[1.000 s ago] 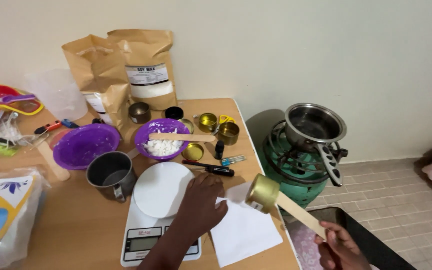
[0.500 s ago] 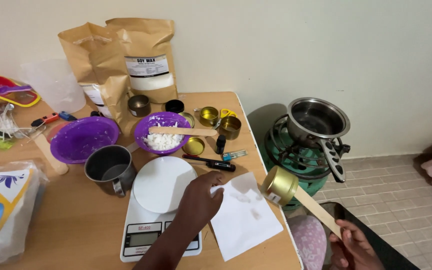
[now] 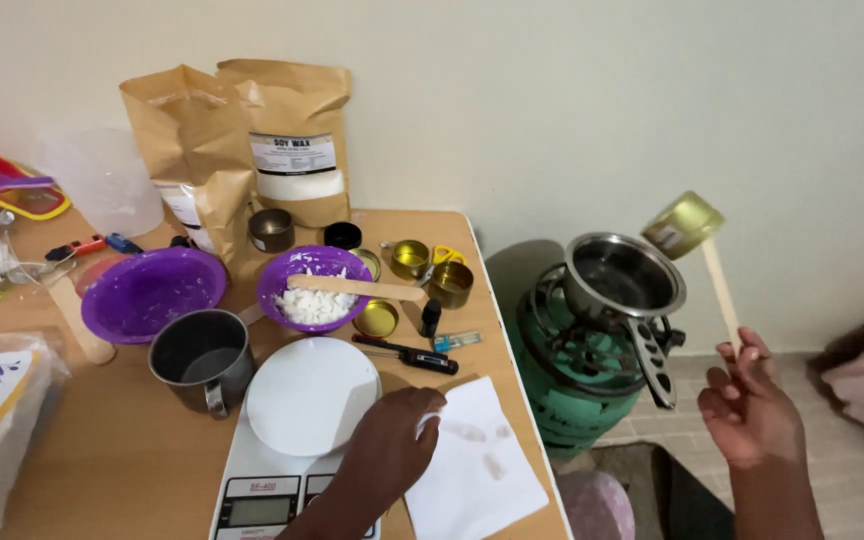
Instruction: Cleaning the interior of metal candle tins with a tissue and weighing them on a digital scale in preparation for pouring wax.
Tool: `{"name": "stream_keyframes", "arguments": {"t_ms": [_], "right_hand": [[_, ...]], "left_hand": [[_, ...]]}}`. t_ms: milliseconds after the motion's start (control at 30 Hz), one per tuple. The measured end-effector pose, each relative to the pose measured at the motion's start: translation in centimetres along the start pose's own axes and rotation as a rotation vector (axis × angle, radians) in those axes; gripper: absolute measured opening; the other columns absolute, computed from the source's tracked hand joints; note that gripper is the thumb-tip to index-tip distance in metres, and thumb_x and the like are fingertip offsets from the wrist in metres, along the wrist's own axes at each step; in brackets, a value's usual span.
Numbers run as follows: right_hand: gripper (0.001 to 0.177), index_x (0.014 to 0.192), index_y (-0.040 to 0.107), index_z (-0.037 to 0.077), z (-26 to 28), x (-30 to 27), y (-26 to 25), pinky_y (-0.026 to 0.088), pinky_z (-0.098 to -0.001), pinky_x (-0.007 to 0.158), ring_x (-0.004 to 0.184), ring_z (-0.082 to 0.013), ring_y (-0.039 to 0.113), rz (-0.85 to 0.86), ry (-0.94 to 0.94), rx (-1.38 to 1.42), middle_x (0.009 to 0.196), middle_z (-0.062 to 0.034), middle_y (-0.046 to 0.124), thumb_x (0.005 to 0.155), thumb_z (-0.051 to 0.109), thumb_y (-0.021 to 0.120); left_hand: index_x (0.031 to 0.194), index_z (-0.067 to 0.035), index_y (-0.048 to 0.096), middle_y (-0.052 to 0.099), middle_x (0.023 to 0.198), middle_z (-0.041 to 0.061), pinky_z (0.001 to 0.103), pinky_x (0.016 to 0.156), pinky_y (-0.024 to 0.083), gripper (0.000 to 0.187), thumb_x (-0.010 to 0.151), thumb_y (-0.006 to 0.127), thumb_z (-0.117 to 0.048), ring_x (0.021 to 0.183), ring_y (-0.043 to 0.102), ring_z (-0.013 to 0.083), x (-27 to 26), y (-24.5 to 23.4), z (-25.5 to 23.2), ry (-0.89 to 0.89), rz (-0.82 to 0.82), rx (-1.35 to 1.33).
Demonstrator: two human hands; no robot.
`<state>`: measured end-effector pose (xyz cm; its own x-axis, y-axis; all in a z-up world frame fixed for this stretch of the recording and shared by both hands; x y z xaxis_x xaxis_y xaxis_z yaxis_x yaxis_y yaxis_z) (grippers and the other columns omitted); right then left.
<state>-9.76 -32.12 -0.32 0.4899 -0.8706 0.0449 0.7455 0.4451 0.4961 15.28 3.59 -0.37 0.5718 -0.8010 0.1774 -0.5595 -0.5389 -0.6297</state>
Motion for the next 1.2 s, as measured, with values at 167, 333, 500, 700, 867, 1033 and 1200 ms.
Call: {"name": "stream_keyframes", "arguments": {"t_ms": [167, 333, 500, 700, 867, 1033, 1200], "right_hand": [[0.016, 0.111, 0.06, 0.031, -2.3, 5.1, -1.9, 0.025, -0.009, 0.036, 0.05, 0.0023, 0.038, 0.106, 0.115, 0.186, 0.088, 0.0123, 0.06, 0.097, 0.027, 0.054], [0.019, 0.113, 0.063, 0.026, -5.8, 8.5, -3.6, 0.026, -0.0091, 0.03, 0.048, 0.0006, 0.037, 0.249, 0.18, 0.346, 0.09, 0.0086, 0.061, 0.099, 0.021, 0.051], [0.015, 0.112, 0.059, 0.03, -7.1, 10.0, -6.6, 0.024, -0.0094, 0.033, 0.047, 0.001, 0.035, 0.121, 0.208, 0.221, 0.088, 0.0111, 0.058, 0.099, 0.027, 0.052], [0.015, 0.109, 0.065, 0.029, -5.3, 9.6, -6.1, 0.024, -0.009, 0.032, 0.046, 0.0015, 0.037, 0.215, 0.17, 0.172, 0.091, 0.0103, 0.063, 0.097, 0.028, 0.055], [0.015, 0.112, 0.062, 0.029, -2.1, 5.0, -3.7, 0.025, -0.0088, 0.034, 0.047, 0.0014, 0.035, 0.197, 0.132, 0.139, 0.088, 0.0108, 0.059, 0.1, 0.028, 0.052], [0.015, 0.112, 0.062, 0.026, -0.6, -1.2, -1.4, 0.025, -0.011, 0.037, 0.047, 0.001, 0.035, 0.239, 0.139, 0.129, 0.086, 0.0105, 0.058, 0.1, 0.027, 0.052], [0.028, 0.12, 0.058, 0.018, -3.7, -6.9, -1.5, 0.032, -0.0174, 0.035, 0.047, -0.0043, 0.037, 0.425, 0.263, 0.347, 0.09, 0.0016, 0.061, 0.093, 0.012, 0.053]], "left_hand": [[0.101, -0.011, 0.066, 0.071, 0.096, 0.006, 0.037, 0.076, 0.051, 0.024, 0.08, 0.055, -0.009, 0.09, 0.064, 0.0243, -0.1, 0.2, 0.0, 0.066, -0.065, 0.058], [0.101, -0.009, 0.066, 0.07, 0.091, 0.009, 0.038, 0.069, 0.051, 0.023, 0.081, 0.054, -0.008, 0.084, 0.065, 0.0259, 0.0, 0.2, -0.3, 0.087, -0.062, 0.049], [0.104, -0.01, 0.064, 0.069, 0.095, 0.008, 0.038, 0.071, 0.05, 0.024, 0.084, 0.051, -0.011, 0.091, 0.063, 0.0262, 0.2, 1.0, 0.2, 0.002, 0.04, 0.056], [0.101, -0.012, 0.064, 0.067, 0.09, 0.007, 0.04, 0.066, 0.049, 0.021, 0.083, 0.052, -0.013, 0.085, 0.061, 0.0263, 0.5, 1.7, 1.4, 0.013, 0.006, 0.116], [0.11, -0.012, 0.062, 0.067, 0.097, 0.008, 0.041, 0.069, 0.05, 0.026, 0.086, 0.052, -0.016, 0.092, 0.06, 0.026, 0.5, 1.3, 1.5, -0.078, 0.056, 0.183], [0.108, -0.011, 0.063, 0.067, 0.093, 0.009, 0.042, 0.068, 0.049, 0.025, 0.085, 0.053, -0.014, 0.088, 0.06, 0.0283, 0.4, 0.7, 1.2, -0.046, 0.02, 0.22], [0.111, -0.009, 0.063, 0.069, 0.1, 0.009, 0.038, 0.072, 0.05, 0.028, 0.086, 0.052, -0.014, 0.091, 0.064, 0.0257, 0.3, 0.0, 0.5, -0.123, 0.06, 0.12]]}}
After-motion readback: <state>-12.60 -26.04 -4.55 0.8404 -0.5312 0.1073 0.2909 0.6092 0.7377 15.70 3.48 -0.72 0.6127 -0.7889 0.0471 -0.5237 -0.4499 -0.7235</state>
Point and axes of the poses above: each hand's wrist, its own x-axis towards the middle knuckle, its own y-axis out of the palm, z = x × y, the point moved 7 cm from there along x, towards the middle knuckle
